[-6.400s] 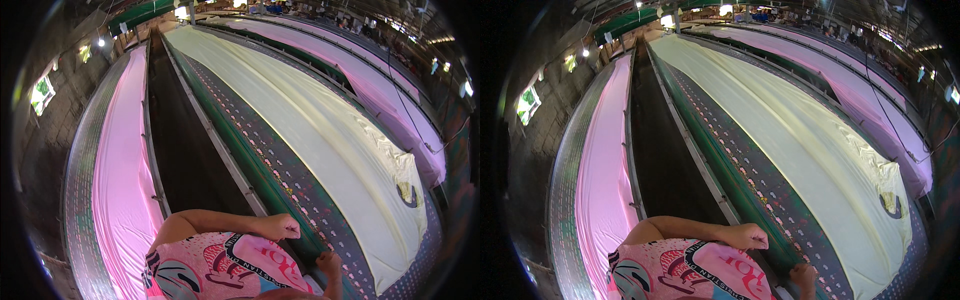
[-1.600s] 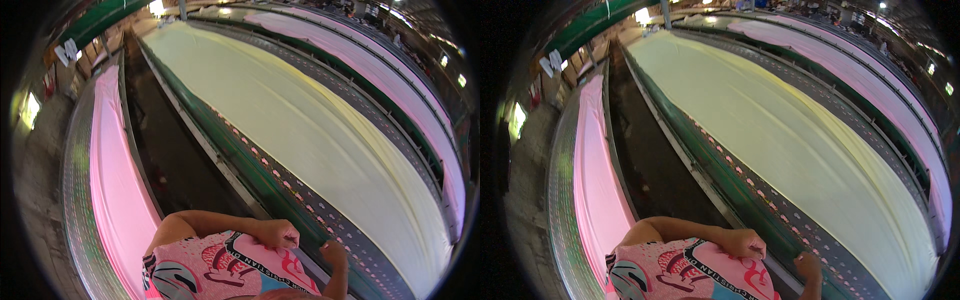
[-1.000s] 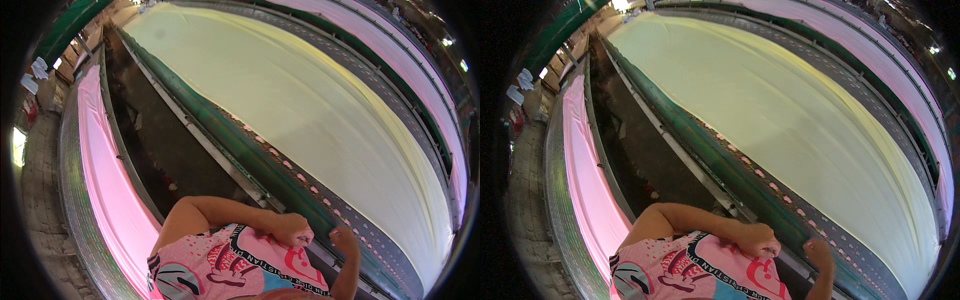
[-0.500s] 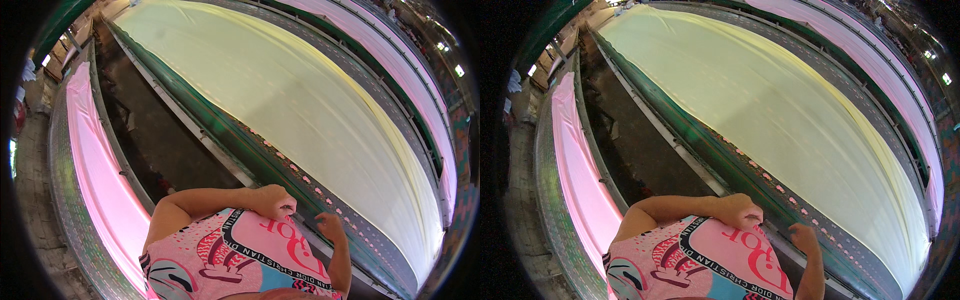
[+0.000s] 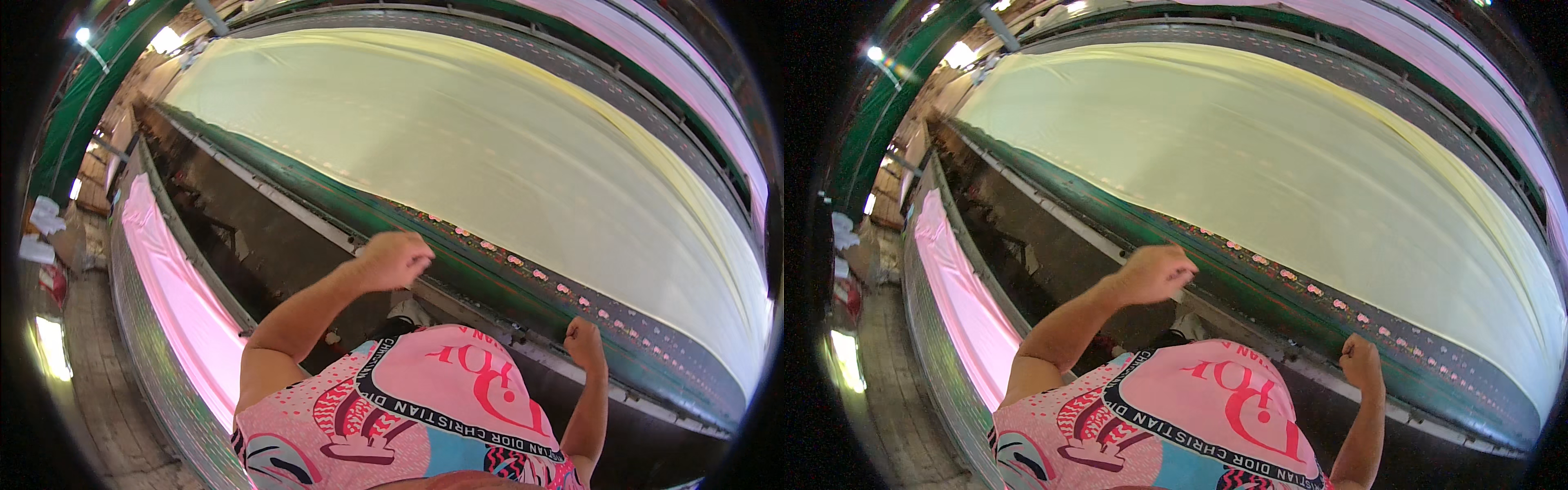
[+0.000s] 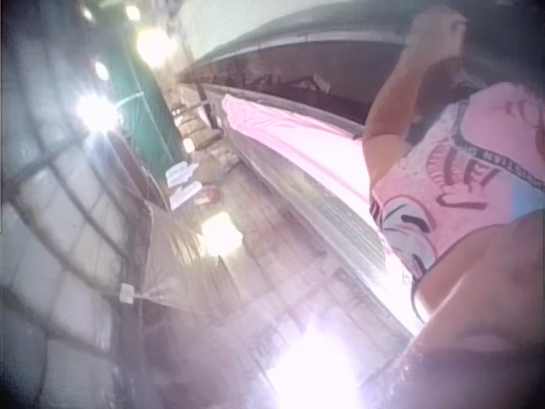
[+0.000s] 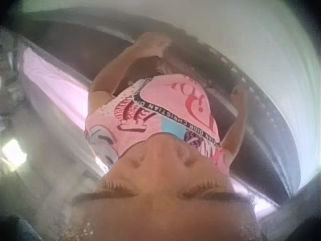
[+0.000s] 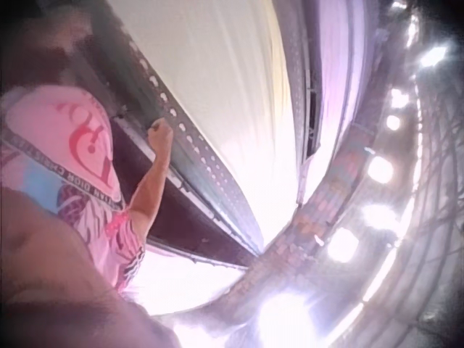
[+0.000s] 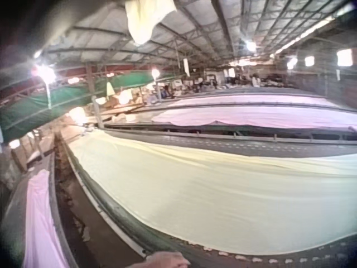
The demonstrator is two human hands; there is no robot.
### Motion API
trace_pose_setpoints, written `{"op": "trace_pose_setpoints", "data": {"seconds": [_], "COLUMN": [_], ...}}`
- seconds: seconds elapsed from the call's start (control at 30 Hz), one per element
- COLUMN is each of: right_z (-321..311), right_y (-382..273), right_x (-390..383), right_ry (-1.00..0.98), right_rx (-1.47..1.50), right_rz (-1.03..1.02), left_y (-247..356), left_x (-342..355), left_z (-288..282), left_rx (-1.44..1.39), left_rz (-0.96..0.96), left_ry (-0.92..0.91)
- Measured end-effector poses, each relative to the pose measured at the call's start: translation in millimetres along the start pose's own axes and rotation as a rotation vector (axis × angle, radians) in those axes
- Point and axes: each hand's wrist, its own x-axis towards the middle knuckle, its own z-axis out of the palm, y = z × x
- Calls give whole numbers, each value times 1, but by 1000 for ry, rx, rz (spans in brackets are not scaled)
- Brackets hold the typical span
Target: The person uses shears to cut a large piece of pink fabric on a long green table, then spreads a large piece of yellow fabric across the same table, smoothing and aligning it by hand.
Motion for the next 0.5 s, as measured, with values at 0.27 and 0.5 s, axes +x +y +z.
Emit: {"op": "trace_pose_setpoints", "data": {"seconds": [0.27, 0.5], "right_z": [46, 112], "right_y": [-61, -235], "right_x": [24, 60], "right_ry": [14, -69], "right_rx": [53, 11], "right_rz": [192, 96], "left_y": [-210, -305], "left_x": [6, 5], "left_z": [-72, -60], "left_rx": [428, 548], "left_rz": [-141, 117], "left_ry": [58, -68]}}
